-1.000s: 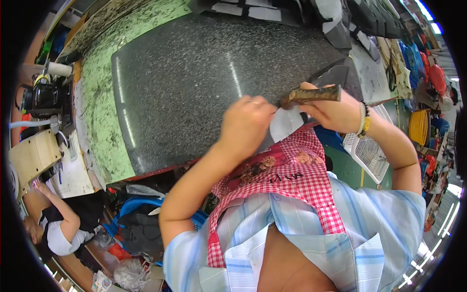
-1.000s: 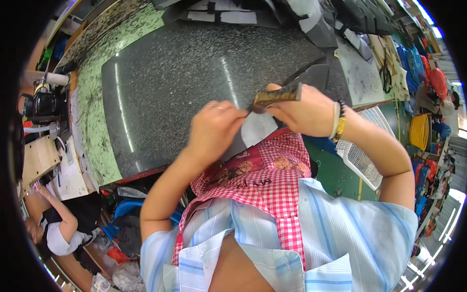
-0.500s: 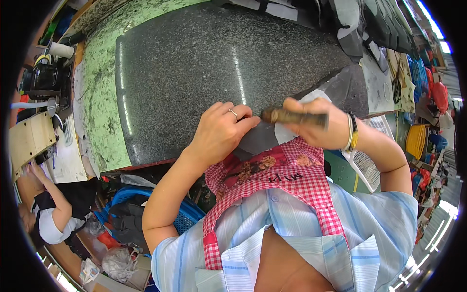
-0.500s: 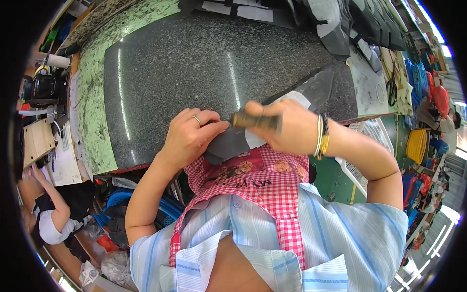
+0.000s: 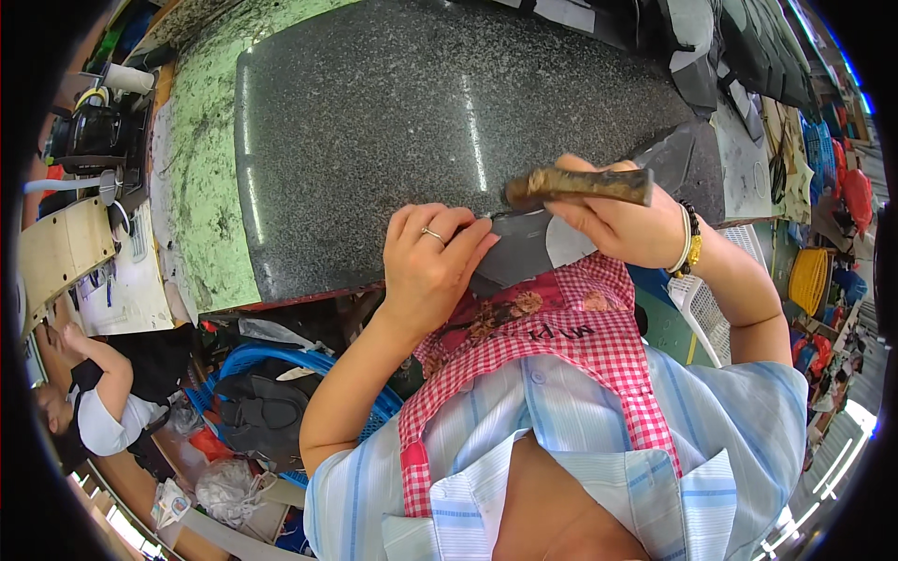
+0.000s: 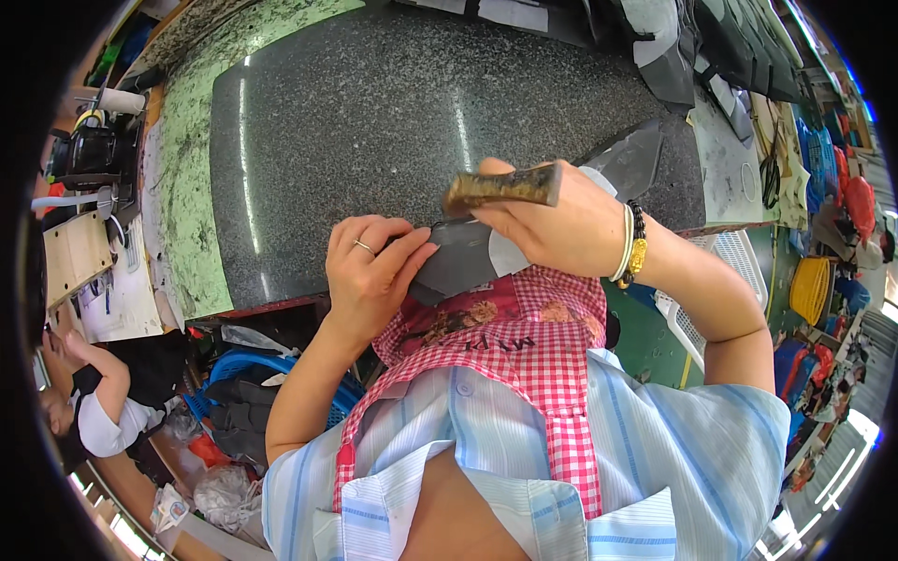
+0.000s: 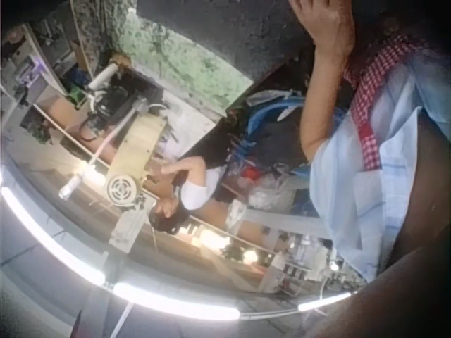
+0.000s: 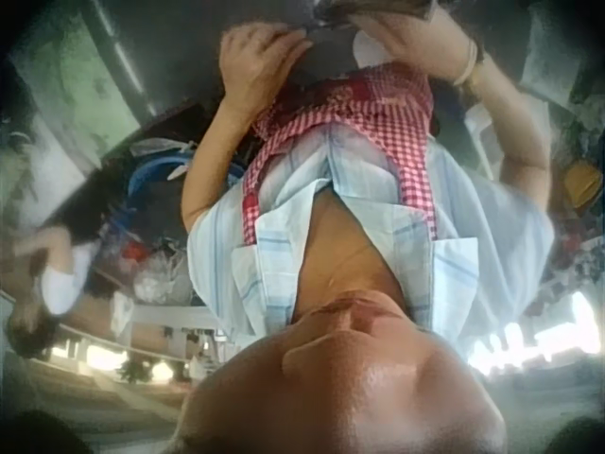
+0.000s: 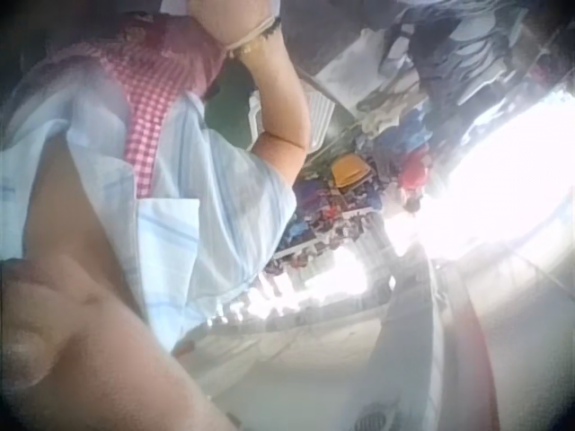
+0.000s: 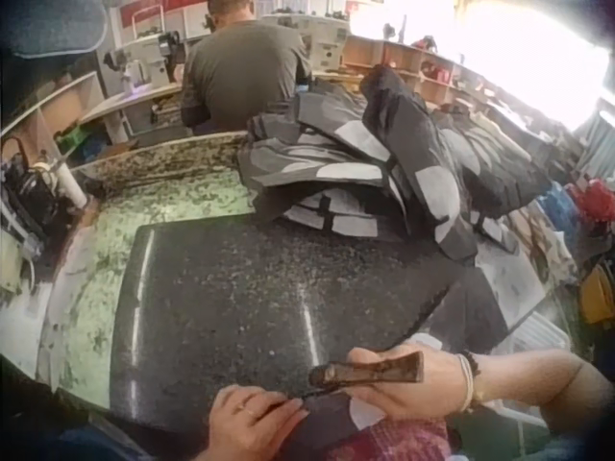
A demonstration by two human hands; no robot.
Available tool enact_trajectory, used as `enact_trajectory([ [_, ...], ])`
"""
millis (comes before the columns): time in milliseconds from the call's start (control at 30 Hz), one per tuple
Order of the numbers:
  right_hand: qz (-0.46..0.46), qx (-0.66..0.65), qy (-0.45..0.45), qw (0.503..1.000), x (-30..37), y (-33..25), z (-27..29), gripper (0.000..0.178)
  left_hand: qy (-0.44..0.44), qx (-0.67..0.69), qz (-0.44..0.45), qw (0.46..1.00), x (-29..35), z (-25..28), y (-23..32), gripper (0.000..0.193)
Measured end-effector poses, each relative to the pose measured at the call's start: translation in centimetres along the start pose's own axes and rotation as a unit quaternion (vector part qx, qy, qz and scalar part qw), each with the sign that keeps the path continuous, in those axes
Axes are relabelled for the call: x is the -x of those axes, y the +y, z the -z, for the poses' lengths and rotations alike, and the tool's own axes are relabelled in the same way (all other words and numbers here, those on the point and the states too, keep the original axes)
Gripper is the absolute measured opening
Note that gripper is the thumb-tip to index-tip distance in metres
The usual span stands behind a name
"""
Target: The person places a plastic basket aside, arranges stacks of shoe components on the workbench, and then folds the edges of the pieces one by one and hammers them flat using a small hammer.
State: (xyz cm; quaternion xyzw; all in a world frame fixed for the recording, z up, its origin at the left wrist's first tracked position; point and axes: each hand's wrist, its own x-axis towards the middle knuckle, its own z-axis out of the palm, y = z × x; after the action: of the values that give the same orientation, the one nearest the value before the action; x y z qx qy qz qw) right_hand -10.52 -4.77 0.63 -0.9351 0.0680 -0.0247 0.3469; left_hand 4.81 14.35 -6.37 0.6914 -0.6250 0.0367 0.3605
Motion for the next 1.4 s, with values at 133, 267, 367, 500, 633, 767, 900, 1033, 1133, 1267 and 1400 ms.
enact_trajectory([
  [133, 0.007, 0.015, -0.068, 0.998, -0.6, -1.2, 0.0, 0.021, -0.005, -0.033, -0.021, 0.999, -0.1, 0.1, 0.1, 0.02],
  [267, -0.026, 0.069, -0.162, 0.984, -1.5, -2.0, 0.2, 0.028, -0.014, -0.013, 0.004, 1.0, -0.3, 0.5, -0.3, 0.019],
  [367, 0.012, 0.053, -0.059, 0.997, -1.3, -0.2, 0.3, 0.017, 0.002, -0.038, 0.015, 0.999, -1.4, 0.6, 0.7, 0.018],
  [500, -0.104, -0.147, 0.132, 0.975, 1.7, 3.4, 4.4, 0.021, -0.098, -0.028, -0.026, 0.994, -5.1, -0.2, 8.5, 0.063],
  [633, -0.165, -0.324, 0.221, 0.905, 3.6, 4.3, 7.9, 0.019, -0.227, 0.049, 0.04, 0.972, -8.6, -3.1, 6.7, 0.055],
  [767, -0.211, -0.348, 0.366, 0.837, 12.5, 6.8, 11.8, 0.023, -0.073, 0.051, 0.112, 0.99, -14.6, 4.0, 3.8, 0.039],
  [900, -0.251, -0.305, 0.456, 0.798, 17.4, 10.2, 13.6, 0.018, 0.16, -0.291, -0.012, 0.943, -10.1, 8.3, -5.4, 0.043],
  [1033, -0.224, -0.137, 0.45, 0.853, 13.8, 13.2, 16.5, 0.034, 0.104, -0.309, -0.063, 0.943, -13.8, 2.7, -5.6, 0.052],
  [1133, -0.238, 0.157, 0.416, 0.864, 9.4, 17.8, 18.3, 0.048, 0.0, -0.149, -0.259, 0.954, -23.7, -5.2, 6.0, 0.059],
  [1267, -0.232, 0.291, 0.348, 0.861, 2.8, 18.6, 18.2, 0.064, -0.01, -0.267, -0.369, 0.89, -29.5, -14.0, 8.4, 0.057],
  [1400, -0.239, 0.349, 0.342, 0.839, 2.2, 20.2, 16.6, 0.06, -0.147, -0.209, -0.482, 0.838, -28.2, -12.1, 9.5, 0.016],
])
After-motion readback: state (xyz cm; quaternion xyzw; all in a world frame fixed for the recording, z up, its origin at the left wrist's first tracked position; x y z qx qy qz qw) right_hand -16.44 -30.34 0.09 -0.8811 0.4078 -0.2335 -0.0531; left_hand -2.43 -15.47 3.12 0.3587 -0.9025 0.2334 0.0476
